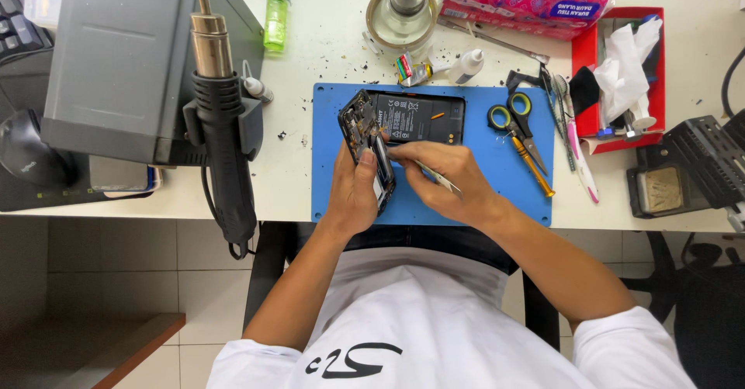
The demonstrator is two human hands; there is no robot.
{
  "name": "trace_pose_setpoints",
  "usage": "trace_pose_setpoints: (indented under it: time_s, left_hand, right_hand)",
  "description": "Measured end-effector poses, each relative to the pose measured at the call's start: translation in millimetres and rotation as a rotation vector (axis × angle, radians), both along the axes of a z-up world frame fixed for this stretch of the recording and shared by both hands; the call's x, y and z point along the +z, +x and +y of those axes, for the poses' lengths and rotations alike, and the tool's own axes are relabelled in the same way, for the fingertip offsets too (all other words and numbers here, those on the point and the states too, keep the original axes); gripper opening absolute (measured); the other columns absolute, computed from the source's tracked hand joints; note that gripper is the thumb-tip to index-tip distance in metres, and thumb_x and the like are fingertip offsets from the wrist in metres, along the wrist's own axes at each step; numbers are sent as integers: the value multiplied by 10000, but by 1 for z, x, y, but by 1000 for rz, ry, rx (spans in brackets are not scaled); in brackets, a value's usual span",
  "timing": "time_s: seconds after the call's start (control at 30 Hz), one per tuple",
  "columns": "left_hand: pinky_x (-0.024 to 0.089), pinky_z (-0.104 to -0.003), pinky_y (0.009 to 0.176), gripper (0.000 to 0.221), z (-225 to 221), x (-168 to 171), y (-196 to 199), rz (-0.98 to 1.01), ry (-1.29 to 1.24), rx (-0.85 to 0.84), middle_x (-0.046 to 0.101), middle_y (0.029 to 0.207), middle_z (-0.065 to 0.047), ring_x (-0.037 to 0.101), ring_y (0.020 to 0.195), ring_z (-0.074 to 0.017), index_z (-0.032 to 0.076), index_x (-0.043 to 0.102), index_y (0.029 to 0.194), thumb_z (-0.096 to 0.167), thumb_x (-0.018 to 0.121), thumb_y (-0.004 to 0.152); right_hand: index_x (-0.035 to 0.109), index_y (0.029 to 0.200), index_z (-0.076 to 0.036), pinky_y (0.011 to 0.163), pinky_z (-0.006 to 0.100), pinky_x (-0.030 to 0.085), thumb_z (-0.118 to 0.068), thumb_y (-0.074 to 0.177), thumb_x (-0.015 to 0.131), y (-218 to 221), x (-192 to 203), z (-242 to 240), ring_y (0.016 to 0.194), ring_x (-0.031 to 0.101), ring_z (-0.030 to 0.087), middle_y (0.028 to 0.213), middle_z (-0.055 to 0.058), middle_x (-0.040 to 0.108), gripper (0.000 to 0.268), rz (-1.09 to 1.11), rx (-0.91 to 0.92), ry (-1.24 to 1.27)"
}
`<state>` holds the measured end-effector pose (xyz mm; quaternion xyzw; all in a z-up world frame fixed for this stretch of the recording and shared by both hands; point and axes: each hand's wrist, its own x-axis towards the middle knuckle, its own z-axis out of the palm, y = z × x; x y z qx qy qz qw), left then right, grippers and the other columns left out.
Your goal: The person disassembles a smartphone, removes the battery, and uses a screwdriver to adjust internal components. They handle the phone chassis, battery, and circuit board while working at a cluttered repair bench.
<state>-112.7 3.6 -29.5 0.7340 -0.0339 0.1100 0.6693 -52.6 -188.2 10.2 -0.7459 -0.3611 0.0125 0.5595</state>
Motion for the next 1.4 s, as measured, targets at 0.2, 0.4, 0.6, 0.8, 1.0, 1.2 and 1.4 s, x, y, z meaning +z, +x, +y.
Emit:
trace_pose_setpoints:
  time_s: [0.2,0.4,0.6,0.8,1.0,1.2,1.4]
  left_hand:
    - [604,-567,976,592,-2,-23,-2,19,-46,25,657,1156,-181,691,1099,-357,20,624,1435,438,254,1237]
    - [648,-547,985,582,0,-22,-1,-20,-178,-25,713,1232,-254,731,1170,-374,-4,639,1483,396,280,1259]
    - [705,-489,962,405,-11,20,5,26,-529,-123,779,1362,-273,813,1173,-312,-57,675,1454,206,505,1196]
    - [727,-515,897,349,-23,44,14,103,-705,-243,792,1334,-318,808,1174,-369,-56,666,1460,98,611,1152]
    - [734,-505,853,380,-23,61,31,162,-747,-233,824,1268,-291,833,1118,-359,-20,698,1393,134,721,1047]
    - [734,-538,826,407,-22,54,37,242,-782,-227,821,1241,-321,835,1091,-400,-36,692,1384,112,709,1005]
    - [734,-533,813,393,-24,65,41,266,-803,-241,823,1222,-310,840,1071,-382,-12,684,1363,106,720,990]
  right_hand:
    - [804,1158,21,794,479,687,112,1001,696,-18,-2,-8,960,841,445,1002,232,829,211,-17,19,-52]
    - [806,1203,23,968,506,663,80,1015,709,-8,15,-24,1127,819,421,1232,214,821,219,-167,-40,-89]
    - [733,1292,-45,776,443,646,-107,1074,671,-1,26,-88,778,789,318,794,92,756,235,-282,-171,-492]
    - [789,1103,-116,681,365,618,-402,1144,658,2,-4,-105,616,756,254,620,51,695,317,-499,-244,-708]
    - [771,1004,-135,773,372,607,-492,1001,866,-2,-2,-95,722,753,244,704,33,669,370,-584,-241,-730]
    - [764,999,-168,814,375,585,-722,898,873,-2,-16,-97,743,704,201,750,-2,619,574,-581,-225,-772]
    - [786,1090,-169,873,404,577,-761,870,854,3,-12,-95,792,679,198,819,-12,615,636,-567,-209,-767]
